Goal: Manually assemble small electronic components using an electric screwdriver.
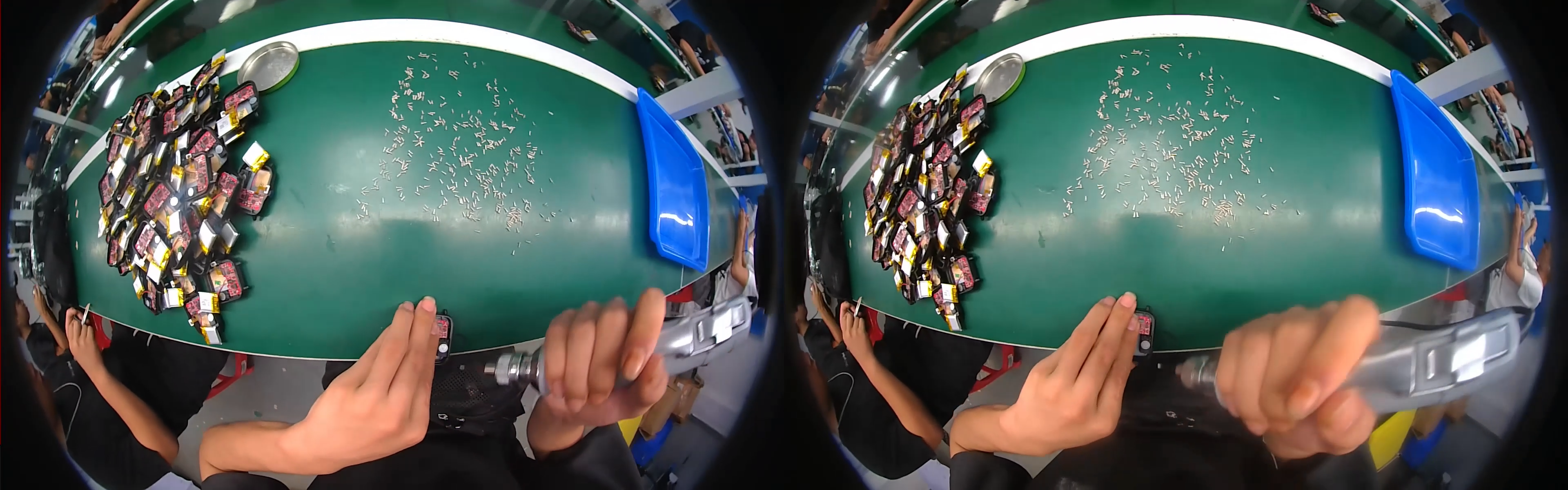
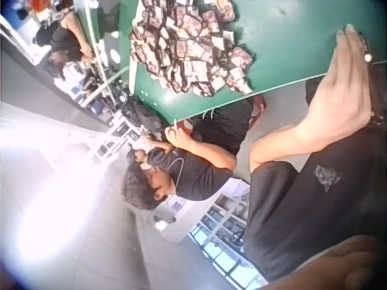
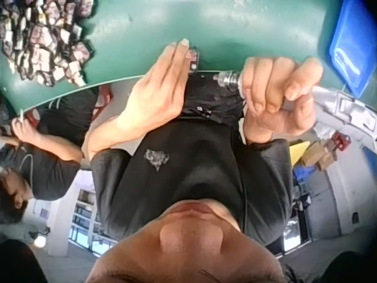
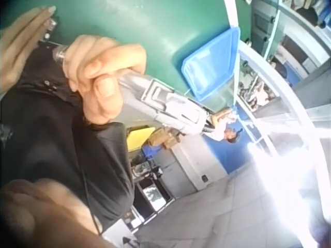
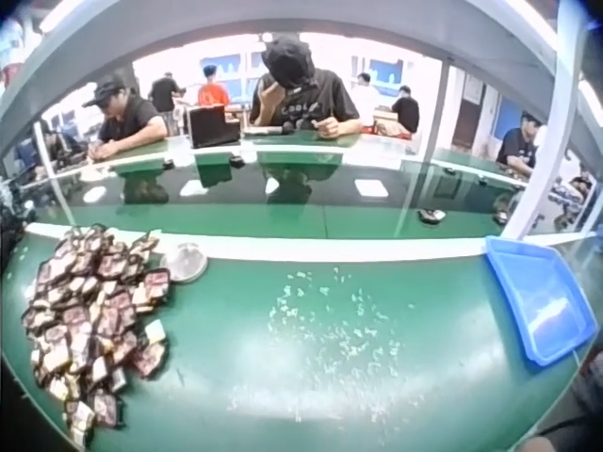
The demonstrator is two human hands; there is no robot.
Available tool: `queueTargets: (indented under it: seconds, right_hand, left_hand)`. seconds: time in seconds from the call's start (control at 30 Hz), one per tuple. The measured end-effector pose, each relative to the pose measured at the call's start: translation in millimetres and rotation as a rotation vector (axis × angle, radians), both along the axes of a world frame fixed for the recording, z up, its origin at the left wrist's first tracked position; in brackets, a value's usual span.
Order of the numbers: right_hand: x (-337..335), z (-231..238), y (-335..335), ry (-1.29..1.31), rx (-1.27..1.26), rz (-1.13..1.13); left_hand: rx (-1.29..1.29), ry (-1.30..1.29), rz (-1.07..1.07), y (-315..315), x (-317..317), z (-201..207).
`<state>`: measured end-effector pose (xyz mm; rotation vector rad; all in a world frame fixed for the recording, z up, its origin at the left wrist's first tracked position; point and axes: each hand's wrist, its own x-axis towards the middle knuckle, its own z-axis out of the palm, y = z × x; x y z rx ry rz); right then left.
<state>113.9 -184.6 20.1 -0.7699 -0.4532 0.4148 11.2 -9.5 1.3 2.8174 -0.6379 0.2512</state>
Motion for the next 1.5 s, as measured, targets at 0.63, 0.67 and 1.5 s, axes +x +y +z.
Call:
queueTargets:
  seconds: [0.63,0.67,1.5]
  right_hand:
    - [28,-8,27,-0.138,-0.156,0.164]
    - [30,-4,29,-0.163,-0.205,0.195]
    - [15,-20,-21,-0.027,0.080,-0.053]
  left_hand:
    - [0.031,-0.126,-0.014,2,5,-14]
    - [0.030,-0.131,-0.019,2,7,-13]
    - [0.218,-0.265,0.788,150,-3,43]
